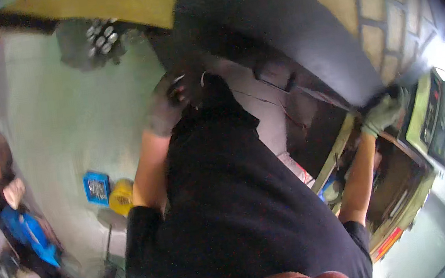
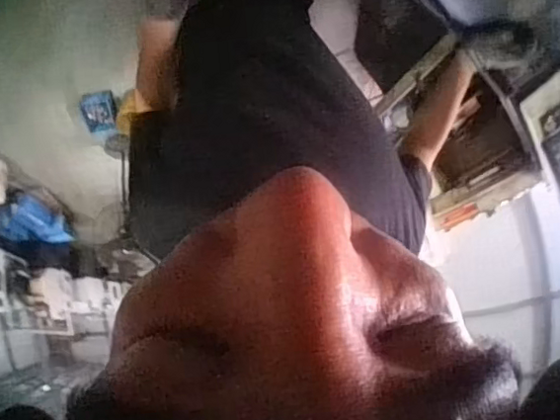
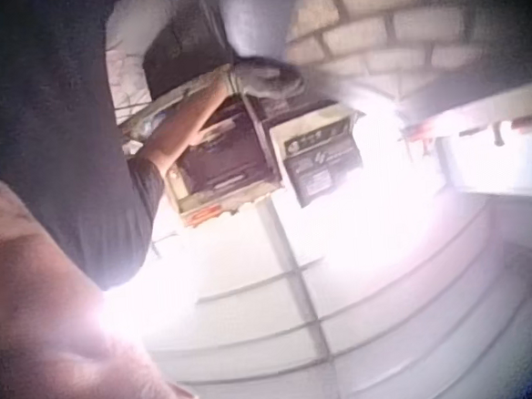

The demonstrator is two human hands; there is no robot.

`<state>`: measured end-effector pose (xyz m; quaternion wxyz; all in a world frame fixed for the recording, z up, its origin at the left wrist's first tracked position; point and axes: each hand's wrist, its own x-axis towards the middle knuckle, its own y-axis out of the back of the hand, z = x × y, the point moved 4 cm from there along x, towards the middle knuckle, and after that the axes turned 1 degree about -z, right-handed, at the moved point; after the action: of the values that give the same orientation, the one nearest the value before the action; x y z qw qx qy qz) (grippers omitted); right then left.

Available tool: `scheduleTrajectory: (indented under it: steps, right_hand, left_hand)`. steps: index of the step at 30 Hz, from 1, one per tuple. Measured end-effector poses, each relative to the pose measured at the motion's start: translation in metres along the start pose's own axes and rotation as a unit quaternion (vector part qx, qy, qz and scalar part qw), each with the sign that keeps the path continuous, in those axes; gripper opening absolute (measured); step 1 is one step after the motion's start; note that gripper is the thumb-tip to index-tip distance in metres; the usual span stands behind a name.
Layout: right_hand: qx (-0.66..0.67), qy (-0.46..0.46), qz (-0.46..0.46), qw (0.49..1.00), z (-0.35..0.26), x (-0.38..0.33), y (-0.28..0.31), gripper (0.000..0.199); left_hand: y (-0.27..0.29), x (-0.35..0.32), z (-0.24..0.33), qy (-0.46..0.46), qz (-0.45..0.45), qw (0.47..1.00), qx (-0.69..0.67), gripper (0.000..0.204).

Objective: The person operates CNC lathe machines by loading and unloading metal workpieces from the chucks, opening and closing the machine doors, and pressing buttons on the control panels.

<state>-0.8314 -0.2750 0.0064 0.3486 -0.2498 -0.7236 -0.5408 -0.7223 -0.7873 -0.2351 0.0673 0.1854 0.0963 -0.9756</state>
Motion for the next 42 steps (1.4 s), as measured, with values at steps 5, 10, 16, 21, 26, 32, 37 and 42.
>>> scheduleTrajectory:
  steps: [5,10,16,21,26,32,37,42]
  right_hand:
    - [0.028,-0.036,-0.013,0.999,0.007,0.002,-0.002,0.038]
    - [-0.076,-0.025,0.001,0.997,0.006,0.002,0.006,0.044]
    - [-0.060,-0.150,0.011,0.987,0.004,-0.004,0.019,0.049]
    - [-0.059,-0.181,0.009,0.982,-0.002,-0.003,0.018,0.049]
    - [-0.042,-0.205,0.018,0.978,-0.003,0.004,0.025,0.049]
    - [-0.002,-0.224,0.030,0.974,-0.008,0.000,0.030,0.048]
    - [0.039,-0.209,0.050,0.976,-0.004,-0.002,0.042,0.052]
    - [0.103,-0.208,0.026,0.972,0.009,-0.018,0.045,0.060]
  left_hand:
    - [-0.002,-0.021,-0.002,0.122,-0.016,0.975,-0.184,0.030]
    - [-0.024,-0.004,-0.018,0.267,-0.073,0.920,-0.278,0.026]
    - [-0.050,0.028,-0.056,0.254,-0.178,0.950,-0.041,0.018]
    - [-0.085,0.044,-0.082,0.295,-0.273,0.911,0.088,0.020]
    - [-0.129,0.053,-0.112,0.278,-0.362,0.880,0.130,0.017]
    - [-0.200,0.042,-0.088,0.288,-0.406,0.853,0.160,0.014]
    - [-0.250,0.033,-0.067,0.250,-0.420,0.845,0.217,0.015]
    - [-0.293,0.011,-0.065,0.248,-0.393,0.870,0.165,0.016]
